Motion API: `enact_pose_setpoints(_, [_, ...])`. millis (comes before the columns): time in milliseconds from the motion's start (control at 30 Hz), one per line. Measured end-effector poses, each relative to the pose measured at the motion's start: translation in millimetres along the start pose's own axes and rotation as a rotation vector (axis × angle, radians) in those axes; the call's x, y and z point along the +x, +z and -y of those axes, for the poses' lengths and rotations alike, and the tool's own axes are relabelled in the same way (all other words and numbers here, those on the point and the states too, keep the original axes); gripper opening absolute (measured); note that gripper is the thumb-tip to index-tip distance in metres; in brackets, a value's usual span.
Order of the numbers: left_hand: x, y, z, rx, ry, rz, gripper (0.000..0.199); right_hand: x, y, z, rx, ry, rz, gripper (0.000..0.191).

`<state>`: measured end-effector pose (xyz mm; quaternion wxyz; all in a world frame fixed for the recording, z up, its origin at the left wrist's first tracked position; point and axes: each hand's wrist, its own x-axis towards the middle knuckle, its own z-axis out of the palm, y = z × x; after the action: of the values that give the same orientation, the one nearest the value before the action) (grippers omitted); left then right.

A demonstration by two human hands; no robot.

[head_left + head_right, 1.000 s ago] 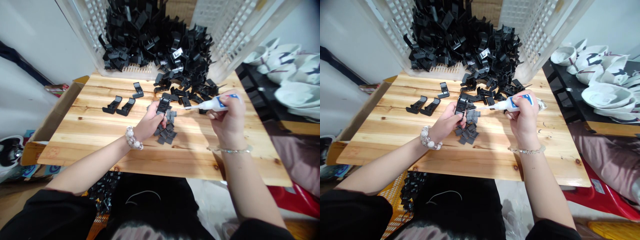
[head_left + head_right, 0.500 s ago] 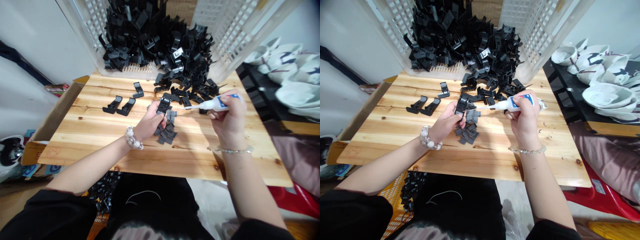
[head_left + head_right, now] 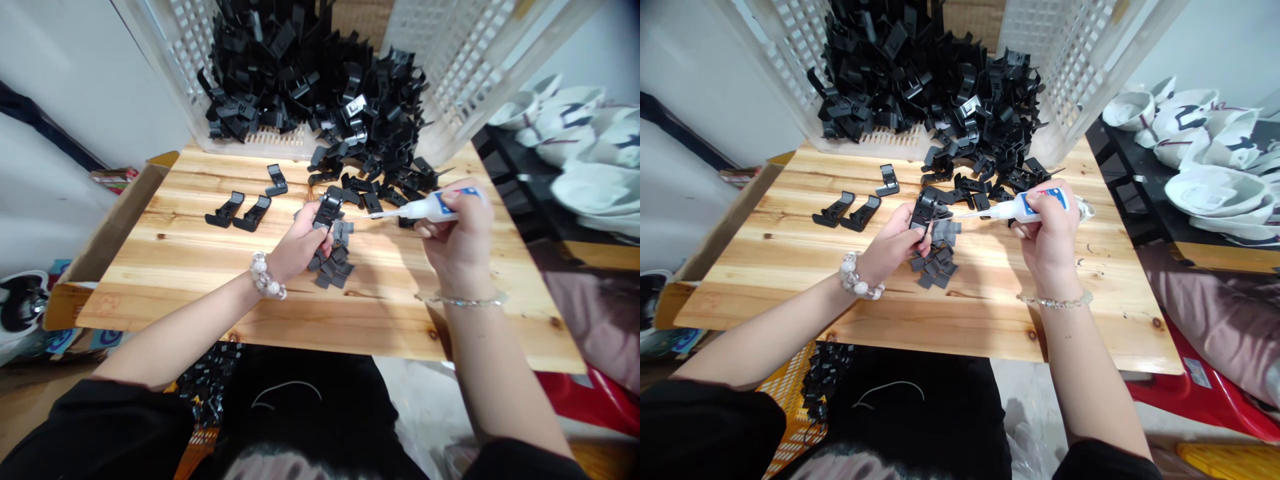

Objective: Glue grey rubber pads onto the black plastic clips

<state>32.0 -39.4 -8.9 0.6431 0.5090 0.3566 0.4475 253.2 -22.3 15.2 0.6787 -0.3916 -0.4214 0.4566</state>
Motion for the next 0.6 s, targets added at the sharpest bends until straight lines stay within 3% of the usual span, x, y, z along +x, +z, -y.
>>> enact_pose_setpoints(600, [-0.5, -1.7, 1.7, 0.010, -0.004, 0.018, 0.022, -0.8, 0.6, 0.9, -0.007, 0.001, -0.015, 0.014])
